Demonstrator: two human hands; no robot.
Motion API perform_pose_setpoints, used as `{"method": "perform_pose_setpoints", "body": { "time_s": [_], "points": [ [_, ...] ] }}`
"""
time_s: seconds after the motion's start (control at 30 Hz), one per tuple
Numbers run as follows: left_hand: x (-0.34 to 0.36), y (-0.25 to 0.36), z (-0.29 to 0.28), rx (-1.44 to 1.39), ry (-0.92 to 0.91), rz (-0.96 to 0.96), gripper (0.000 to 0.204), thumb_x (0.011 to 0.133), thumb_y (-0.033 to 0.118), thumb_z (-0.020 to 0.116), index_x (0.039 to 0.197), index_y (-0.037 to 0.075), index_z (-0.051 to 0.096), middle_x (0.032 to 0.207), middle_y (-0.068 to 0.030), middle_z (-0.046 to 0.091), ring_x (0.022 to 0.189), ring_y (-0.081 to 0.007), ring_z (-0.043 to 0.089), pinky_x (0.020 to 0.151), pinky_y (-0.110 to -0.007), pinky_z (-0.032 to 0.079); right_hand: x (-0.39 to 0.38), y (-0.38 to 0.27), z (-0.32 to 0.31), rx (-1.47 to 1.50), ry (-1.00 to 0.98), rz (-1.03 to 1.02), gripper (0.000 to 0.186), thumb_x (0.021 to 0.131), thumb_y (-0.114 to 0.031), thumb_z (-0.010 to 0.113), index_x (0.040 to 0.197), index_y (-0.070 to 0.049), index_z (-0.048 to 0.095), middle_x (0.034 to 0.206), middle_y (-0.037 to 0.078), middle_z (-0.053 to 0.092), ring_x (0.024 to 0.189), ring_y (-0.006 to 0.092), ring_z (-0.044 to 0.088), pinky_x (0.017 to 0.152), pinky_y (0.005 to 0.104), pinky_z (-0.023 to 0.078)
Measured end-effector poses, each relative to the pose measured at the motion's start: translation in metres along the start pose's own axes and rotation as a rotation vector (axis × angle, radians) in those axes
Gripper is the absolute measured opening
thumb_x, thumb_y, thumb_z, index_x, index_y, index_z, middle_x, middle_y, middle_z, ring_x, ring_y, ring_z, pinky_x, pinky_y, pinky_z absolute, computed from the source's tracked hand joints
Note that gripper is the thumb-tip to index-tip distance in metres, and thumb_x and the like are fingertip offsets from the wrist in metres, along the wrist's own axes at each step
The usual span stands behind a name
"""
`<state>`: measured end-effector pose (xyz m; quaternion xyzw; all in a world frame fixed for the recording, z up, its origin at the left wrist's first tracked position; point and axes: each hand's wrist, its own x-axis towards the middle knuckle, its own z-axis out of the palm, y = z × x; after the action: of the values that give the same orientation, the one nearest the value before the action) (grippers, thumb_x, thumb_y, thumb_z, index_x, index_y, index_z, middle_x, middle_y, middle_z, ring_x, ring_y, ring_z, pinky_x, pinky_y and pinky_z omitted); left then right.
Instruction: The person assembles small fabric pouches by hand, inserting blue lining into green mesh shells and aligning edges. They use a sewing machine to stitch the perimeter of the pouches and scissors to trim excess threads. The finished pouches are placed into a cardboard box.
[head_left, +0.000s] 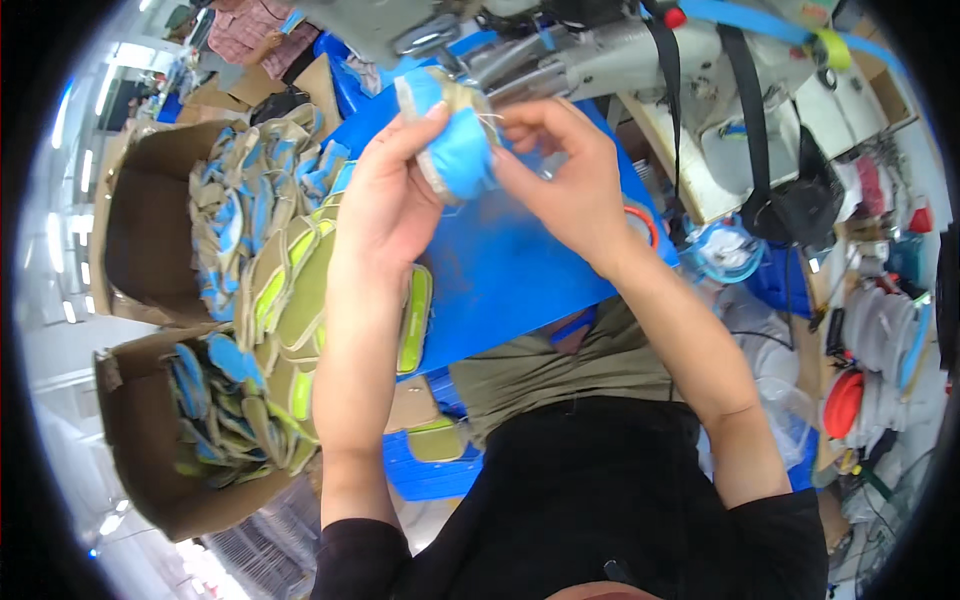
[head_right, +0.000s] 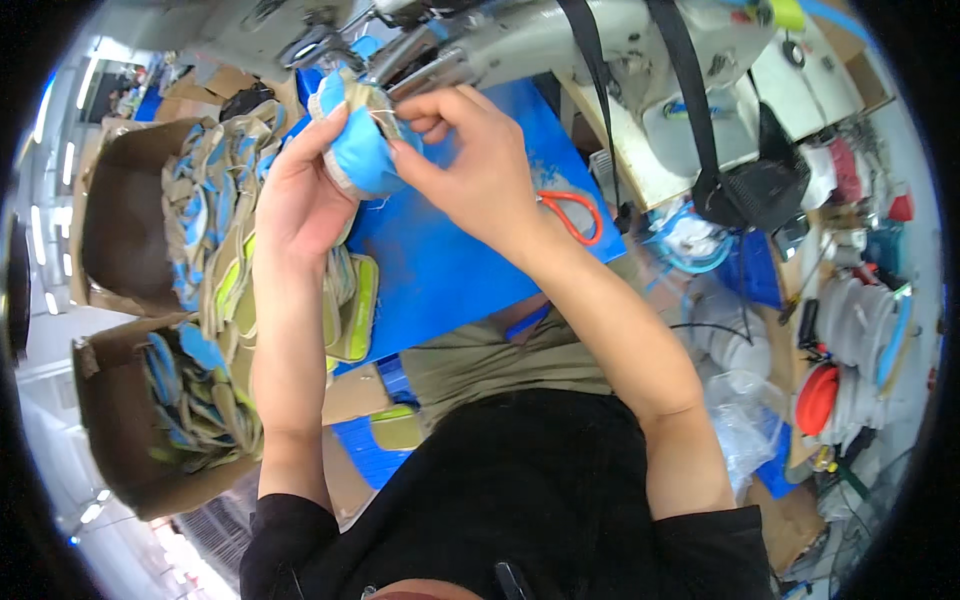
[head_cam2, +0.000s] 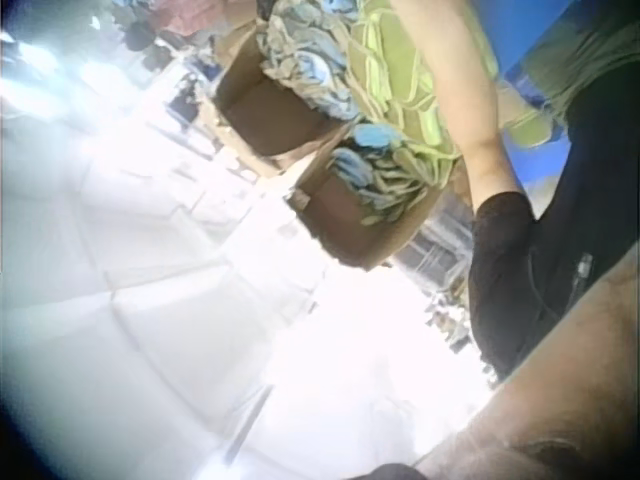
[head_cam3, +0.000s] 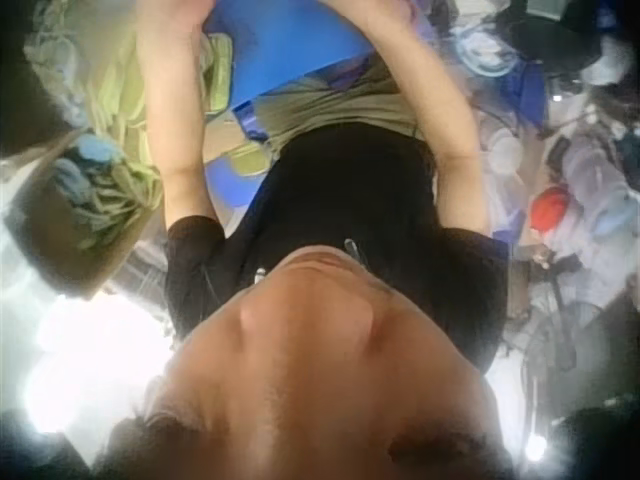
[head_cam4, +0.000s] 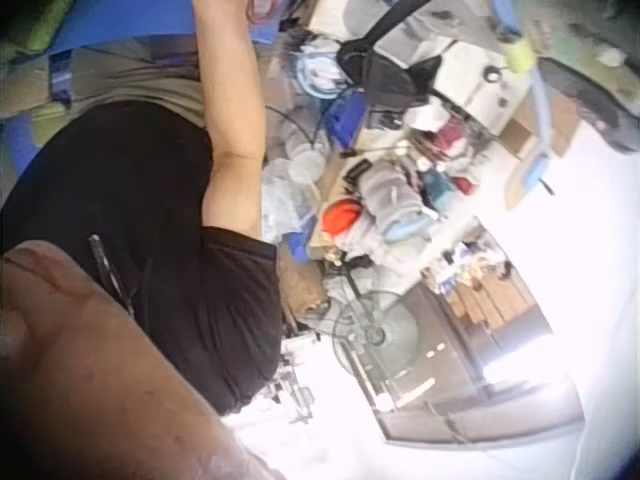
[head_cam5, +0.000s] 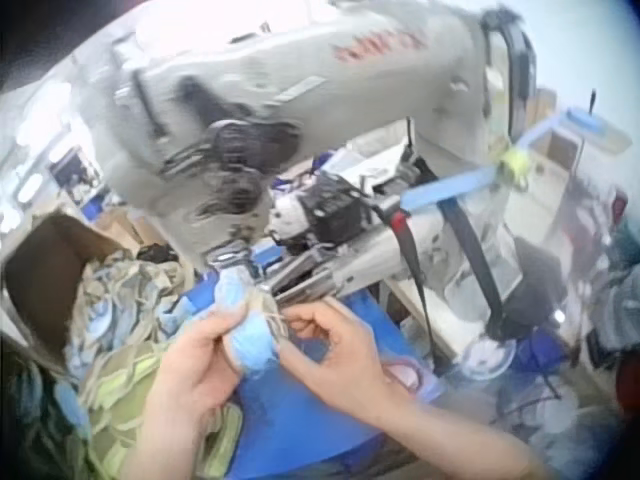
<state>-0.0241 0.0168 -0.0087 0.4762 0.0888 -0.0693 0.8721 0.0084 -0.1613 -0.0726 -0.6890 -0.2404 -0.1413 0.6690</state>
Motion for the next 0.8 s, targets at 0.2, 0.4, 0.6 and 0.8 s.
{"method": "perform_pose_setpoints", "body": {
  "time_s": [0.2,0.4,0.6,0.8],
  "points": [
    [0.0,0.016,0.001,-0.114,0.031,-0.196,0.032,0.102,0.017,0.055,0.126,-0.003,0.061,0.122,-0.0149,0.071,0.113,-0.0272,0.069,0.107,-0.047,0.05,0.001,0.001,-0.002,0.119,-0.021,0.098,0.023,0.082,-0.009,0.077,0.104,-0.003,0.072,0.088,0.01,0.07,0.078,0.0216,0.068,0.072,0.0333,0.054],
    [0.001,0.006,0.022,0.001,0.176,-0.067,0.024,0.098,0.016,0.066,0.116,0.0,0.066,0.109,-0.0104,0.073,0.1,-0.0208,0.071,0.092,-0.037,0.057,-0.003,0.006,0.001,0.213,-0.033,0.152,0.021,0.083,-0.004,0.076,0.103,-0.002,0.071,0.088,0.01,0.07,0.072,0.02,0.066,0.066,0.0312,0.054],
    [0.002,-0.003,0.023,0.287,0.15,0.131,0.021,0.094,0.014,0.075,0.111,0.003,0.068,0.1,-0.0064,0.074,0.087,-0.0135,0.072,0.079,-0.03,0.059,-0.005,0.014,0.005,0.296,-0.06,0.112,0.024,0.084,0.0,0.073,0.107,-0.001,0.068,0.09,0.01,0.068,0.073,0.0168,0.066,0.066,0.0293,0.053],
    [0.003,-0.008,0.02,0.367,0.167,0.211,0.025,0.092,0.012,0.078,0.113,0.002,0.067,0.101,-0.0075,0.074,0.085,-0.0149,0.072,0.078,-0.03,0.059,-0.008,0.018,0.011,0.374,-0.065,0.087,0.033,0.084,0.001,0.071,0.116,-0.002,0.067,0.09,0.009,0.067,0.076,0.0165,0.066,0.068,0.0295,0.054]
  ]
}}
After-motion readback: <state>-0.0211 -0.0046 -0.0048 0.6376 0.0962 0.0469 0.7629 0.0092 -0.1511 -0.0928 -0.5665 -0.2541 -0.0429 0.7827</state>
